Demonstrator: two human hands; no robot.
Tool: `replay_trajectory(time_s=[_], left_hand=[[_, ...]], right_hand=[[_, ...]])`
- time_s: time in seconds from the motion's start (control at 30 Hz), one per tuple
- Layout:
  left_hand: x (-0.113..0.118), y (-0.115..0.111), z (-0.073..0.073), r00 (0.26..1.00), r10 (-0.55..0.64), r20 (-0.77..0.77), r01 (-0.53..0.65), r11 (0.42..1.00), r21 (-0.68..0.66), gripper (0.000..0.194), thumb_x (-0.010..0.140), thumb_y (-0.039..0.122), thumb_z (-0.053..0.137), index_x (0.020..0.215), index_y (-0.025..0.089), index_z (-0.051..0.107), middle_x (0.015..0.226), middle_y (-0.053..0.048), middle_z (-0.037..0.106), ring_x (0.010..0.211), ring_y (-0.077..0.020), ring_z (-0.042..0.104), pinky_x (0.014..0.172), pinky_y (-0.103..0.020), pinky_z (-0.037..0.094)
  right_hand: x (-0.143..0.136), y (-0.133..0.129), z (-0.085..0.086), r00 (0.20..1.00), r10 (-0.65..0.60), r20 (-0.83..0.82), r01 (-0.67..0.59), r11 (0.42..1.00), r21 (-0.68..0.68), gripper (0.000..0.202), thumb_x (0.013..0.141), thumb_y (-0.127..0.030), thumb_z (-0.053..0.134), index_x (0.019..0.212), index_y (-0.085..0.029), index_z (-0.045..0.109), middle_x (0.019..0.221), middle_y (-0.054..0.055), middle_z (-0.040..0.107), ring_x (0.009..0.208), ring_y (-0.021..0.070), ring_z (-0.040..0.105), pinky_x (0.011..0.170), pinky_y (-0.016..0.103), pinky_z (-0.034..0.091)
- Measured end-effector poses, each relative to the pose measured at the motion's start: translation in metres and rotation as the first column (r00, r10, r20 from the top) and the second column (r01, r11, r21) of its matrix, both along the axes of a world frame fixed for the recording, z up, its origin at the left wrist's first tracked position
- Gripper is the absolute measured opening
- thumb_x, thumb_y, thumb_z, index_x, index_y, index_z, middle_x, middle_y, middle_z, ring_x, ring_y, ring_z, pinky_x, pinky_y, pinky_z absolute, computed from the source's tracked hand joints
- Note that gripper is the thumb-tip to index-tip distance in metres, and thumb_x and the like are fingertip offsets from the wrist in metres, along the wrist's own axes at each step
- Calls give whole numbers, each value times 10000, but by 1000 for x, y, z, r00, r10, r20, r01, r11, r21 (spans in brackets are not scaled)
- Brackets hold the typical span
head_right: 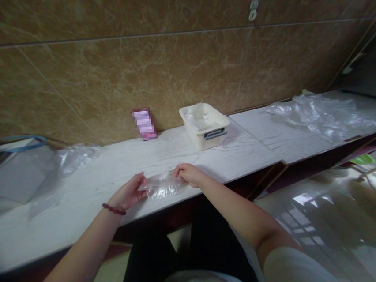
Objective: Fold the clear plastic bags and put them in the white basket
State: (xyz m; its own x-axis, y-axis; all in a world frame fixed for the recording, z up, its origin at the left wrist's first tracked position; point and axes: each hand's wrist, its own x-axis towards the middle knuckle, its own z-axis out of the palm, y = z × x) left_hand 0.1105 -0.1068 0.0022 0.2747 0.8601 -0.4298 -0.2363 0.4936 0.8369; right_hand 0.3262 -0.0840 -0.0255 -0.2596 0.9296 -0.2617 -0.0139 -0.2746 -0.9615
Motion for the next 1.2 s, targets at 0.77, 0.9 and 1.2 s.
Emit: replay_trajectory(time_s=[0.77,0.9,1.2], left_hand=[[18,-7,8,988,100,-114,-69,965,253,296,525,185,696,795,153,580,679,25,587,560,-65,522,533,-189,405],[15,-11,12,990,53,-132,-23,976,218,352,516,152,699,840,153,560,677,23,587,582,-76,538,598,-221,438],[2,-14,17,945,-173,-279,241,943,229,479,552,138,666,1006,175,520,694,29,569,590,-70,510,601,-211,423]], right_hand=[[1,-20,7,968,88,-237,-102,994,-48,583,501,-182,730,999,-241,433,951,6,552,786,112,555,681,268,464],[-2,-16,2,983,39,-181,-34,999,31,572,502,-167,717,1005,-216,450,948,21,549,772,114,547,635,240,456],[3,-17,12,990,95,-107,-94,995,15,435,497,-155,701,887,-173,511,738,-10,574,625,79,529,562,197,423]])
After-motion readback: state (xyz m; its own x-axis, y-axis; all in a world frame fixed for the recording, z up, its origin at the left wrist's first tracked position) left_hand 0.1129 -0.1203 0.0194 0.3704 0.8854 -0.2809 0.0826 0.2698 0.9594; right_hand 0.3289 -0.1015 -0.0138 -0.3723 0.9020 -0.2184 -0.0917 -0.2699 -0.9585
